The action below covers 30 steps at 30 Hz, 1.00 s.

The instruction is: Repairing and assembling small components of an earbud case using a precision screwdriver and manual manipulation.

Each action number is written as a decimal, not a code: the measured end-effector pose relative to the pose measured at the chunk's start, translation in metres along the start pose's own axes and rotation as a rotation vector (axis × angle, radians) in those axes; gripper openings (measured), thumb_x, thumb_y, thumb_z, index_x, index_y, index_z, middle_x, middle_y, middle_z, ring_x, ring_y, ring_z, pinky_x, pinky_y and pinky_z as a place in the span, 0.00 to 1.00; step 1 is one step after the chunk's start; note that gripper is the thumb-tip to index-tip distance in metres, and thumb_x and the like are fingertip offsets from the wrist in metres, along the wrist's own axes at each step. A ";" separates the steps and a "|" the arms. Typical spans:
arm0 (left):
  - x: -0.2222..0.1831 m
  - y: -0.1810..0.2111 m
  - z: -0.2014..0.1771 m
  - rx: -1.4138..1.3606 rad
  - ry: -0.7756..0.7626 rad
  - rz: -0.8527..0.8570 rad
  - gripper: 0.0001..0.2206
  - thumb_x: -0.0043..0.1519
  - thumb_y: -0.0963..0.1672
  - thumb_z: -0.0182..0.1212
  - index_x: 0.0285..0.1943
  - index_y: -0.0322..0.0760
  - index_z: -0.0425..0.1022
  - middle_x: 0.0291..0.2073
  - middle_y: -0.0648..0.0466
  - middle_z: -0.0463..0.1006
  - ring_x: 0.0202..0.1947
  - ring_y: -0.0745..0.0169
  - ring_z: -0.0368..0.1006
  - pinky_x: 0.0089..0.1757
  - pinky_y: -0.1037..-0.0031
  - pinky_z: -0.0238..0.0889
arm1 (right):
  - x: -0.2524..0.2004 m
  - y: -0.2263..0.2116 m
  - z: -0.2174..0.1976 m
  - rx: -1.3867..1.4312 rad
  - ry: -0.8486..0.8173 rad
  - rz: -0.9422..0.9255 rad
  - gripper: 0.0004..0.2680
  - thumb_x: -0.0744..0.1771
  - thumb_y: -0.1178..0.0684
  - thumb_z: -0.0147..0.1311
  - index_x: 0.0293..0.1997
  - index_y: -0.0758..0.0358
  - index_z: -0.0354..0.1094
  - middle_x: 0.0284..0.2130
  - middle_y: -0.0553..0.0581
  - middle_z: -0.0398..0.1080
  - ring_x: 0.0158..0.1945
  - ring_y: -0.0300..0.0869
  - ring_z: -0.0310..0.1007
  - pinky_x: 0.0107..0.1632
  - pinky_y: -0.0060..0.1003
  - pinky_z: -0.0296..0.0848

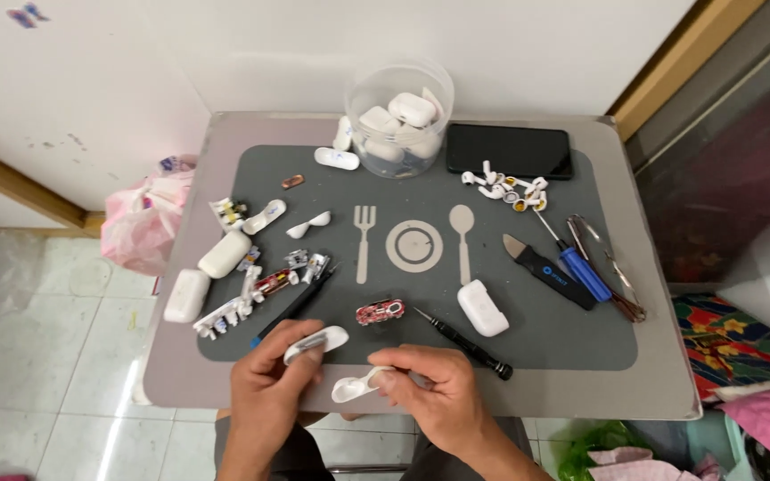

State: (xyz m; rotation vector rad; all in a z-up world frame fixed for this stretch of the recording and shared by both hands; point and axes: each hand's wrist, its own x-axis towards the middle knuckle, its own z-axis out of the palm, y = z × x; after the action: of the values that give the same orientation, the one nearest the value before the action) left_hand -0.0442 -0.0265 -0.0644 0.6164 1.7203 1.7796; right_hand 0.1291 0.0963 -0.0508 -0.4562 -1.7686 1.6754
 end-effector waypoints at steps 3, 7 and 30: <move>0.006 -0.005 -0.003 -0.042 0.060 -0.174 0.13 0.59 0.35 0.62 0.52 0.25 0.84 0.17 0.46 0.77 0.18 0.64 0.66 0.22 0.77 0.58 | 0.001 0.004 -0.002 0.051 -0.021 0.018 0.07 0.63 0.65 0.61 0.43 0.74 0.78 0.25 0.59 0.79 0.22 0.35 0.69 0.23 0.26 0.67; 0.009 0.001 -0.005 -0.143 -0.012 -0.178 0.14 0.58 0.34 0.60 0.53 0.20 0.81 0.26 0.40 0.82 0.17 0.60 0.72 0.18 0.76 0.59 | 0.001 0.006 -0.002 0.111 -0.058 0.016 0.07 0.63 0.67 0.60 0.43 0.75 0.78 0.27 0.59 0.80 0.22 0.35 0.67 0.24 0.26 0.66; 0.009 0.017 -0.013 -0.360 -0.162 -0.159 0.17 0.69 0.43 0.51 0.57 0.21 0.76 0.26 0.46 0.79 0.21 0.62 0.76 0.21 0.80 0.63 | 0.026 0.011 0.048 0.048 0.231 0.158 0.09 0.62 0.66 0.61 0.45 0.75 0.79 0.31 0.58 0.79 0.25 0.38 0.71 0.29 0.28 0.73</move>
State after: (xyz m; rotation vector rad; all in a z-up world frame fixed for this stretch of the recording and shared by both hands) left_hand -0.0611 -0.0294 -0.0487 0.4411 1.2627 1.8117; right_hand 0.0765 0.0779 -0.0541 -0.7524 -1.5553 1.6926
